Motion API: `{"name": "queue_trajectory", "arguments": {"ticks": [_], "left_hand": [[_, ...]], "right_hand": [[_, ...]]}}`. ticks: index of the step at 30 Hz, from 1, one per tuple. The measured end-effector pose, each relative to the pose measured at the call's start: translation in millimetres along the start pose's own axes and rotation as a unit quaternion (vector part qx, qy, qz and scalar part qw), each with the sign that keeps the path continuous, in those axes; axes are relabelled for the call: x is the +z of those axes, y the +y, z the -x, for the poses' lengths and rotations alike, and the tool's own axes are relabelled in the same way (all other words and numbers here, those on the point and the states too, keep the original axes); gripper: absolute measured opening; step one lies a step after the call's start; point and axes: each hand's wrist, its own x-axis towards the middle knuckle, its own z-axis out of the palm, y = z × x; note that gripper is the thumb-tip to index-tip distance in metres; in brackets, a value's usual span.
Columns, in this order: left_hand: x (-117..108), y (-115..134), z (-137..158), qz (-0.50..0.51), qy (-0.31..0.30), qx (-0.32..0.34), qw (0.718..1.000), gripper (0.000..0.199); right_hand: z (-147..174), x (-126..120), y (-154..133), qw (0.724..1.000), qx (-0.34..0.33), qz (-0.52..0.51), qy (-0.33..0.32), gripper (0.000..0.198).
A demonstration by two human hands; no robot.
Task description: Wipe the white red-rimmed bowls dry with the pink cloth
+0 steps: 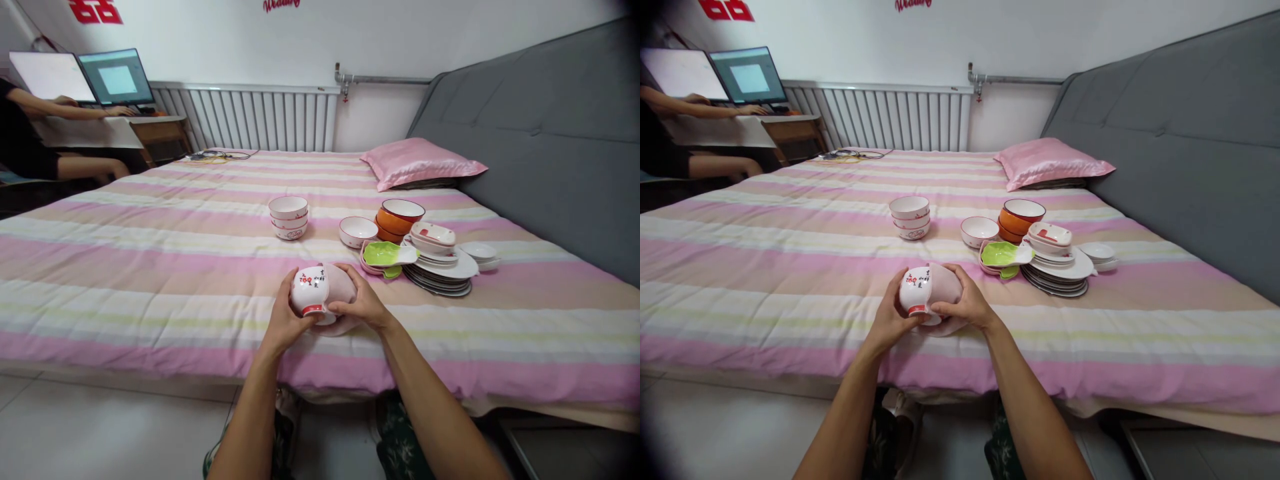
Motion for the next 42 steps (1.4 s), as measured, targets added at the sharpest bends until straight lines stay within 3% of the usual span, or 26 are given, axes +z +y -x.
{"name": "queue_trajectory", "arguments": {"ticks": [4, 9, 16, 23, 30, 37, 42], "left_hand": [[0.1, -1.9, 0.3, -0.025, 0.002, -0.004, 1.0, 0.096], [2.4, -0.5, 1.1, 0.018, 0.045, -0.017, 0.999, 0.092], [2.2, -5.0, 0.1, -0.024, 0.052, -0.003, 0.998, 0.092], [3.7, -7.2, -0.3, -0.016, 0.077, -0.002, 0.997, 0.089], [2.6, -8.8, -0.1, -0.115, 0.062, 0.011, 0.991, 0.088], [4.0, -5.2, 0.6, -0.116, 0.094, 0.041, 0.988, 0.081], [3.5, -5.8, 0.8, -0.144, 0.08, 0.051, 0.985, 0.079]], "right_hand": [[-0.8, 5.1, 0.5, 0.993, -0.081, 0.085, 0.031, 0.081], [0.2, 12.6, 0.7, 0.958, -0.16, 0.227, 0.074, 0.074], [5.9, 21.8, -2.1, 0.903, -0.181, 0.375, 0.103, 0.053], [6.5, 32.5, 2.9, 0.903, -0.192, 0.363, 0.127, 0.049], [6.4, 39.2, -2.1, 0.865, -0.19, 0.442, 0.144, 0.053], [6.5, 45.7, -7.2, 0.881, -0.199, 0.409, 0.128, 0.05], [7.1, 48.0, -8.5, 0.904, -0.185, 0.355, 0.149, 0.044]]}}
